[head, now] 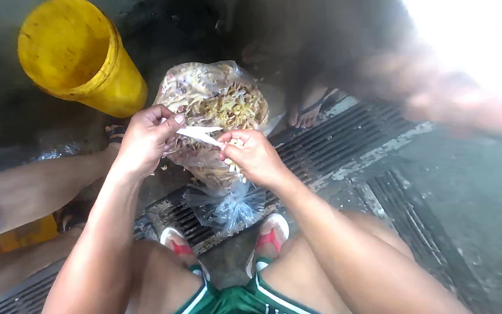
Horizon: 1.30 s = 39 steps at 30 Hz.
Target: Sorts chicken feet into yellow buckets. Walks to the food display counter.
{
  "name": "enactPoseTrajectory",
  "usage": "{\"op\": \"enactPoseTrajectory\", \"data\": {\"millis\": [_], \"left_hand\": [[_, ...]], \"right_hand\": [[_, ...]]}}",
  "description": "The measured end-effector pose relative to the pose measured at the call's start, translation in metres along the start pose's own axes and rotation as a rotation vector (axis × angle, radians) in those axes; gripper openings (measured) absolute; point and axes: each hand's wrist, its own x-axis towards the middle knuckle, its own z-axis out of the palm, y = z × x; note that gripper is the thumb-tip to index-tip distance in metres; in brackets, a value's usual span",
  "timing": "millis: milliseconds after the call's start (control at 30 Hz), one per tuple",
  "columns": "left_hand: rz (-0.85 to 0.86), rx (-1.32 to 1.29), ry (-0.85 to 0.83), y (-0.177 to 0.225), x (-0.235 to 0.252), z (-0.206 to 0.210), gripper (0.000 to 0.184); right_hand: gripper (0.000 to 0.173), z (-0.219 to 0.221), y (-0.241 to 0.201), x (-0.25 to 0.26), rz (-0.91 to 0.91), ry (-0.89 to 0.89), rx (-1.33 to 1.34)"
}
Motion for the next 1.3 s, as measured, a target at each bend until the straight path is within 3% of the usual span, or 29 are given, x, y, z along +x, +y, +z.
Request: {"op": "enactPoseTrajectory", "data": {"millis": [167,367,600,667,767,1000,1300], "left_hand": [[0.027,0.098,0.014,0.0,-0.001,0.003,0.009],[0.009,0.041,0.222,0.017,-0.002,-0.016,0.011],[-0.008,0.008,0.07,0.017,-0.012,-0.004,0.014],[-0.009,-0.003,0.053,0.015,-0.012,0.001,0.013],[-0.036,0.002,0.06,0.01,-0.012,0.007,0.013],[-0.044,0.157,0.091,0.006,-0.013,0.008,0.014],[-0.134,0.16,0.122,0.004,-0.005,0.003,0.014]], "right_hand": [[0.016,0.006,-0.005,-0.003,-0.071,-0.012,-0.277],[0.021,0.0,0.002,-0.005,-0.076,0.015,-0.24],[0.032,0.002,-0.005,-0.005,-0.072,0.036,-0.2],[0.025,0.006,-0.002,-0.005,-0.159,0.046,-0.189],[0.022,0.009,0.0,-0.007,-0.197,0.029,-0.223],[0.017,0.014,-0.005,-0.011,-0.098,-0.045,-0.403],[0.019,0.018,-0.01,-0.01,-0.111,-0.206,-0.366]]}}
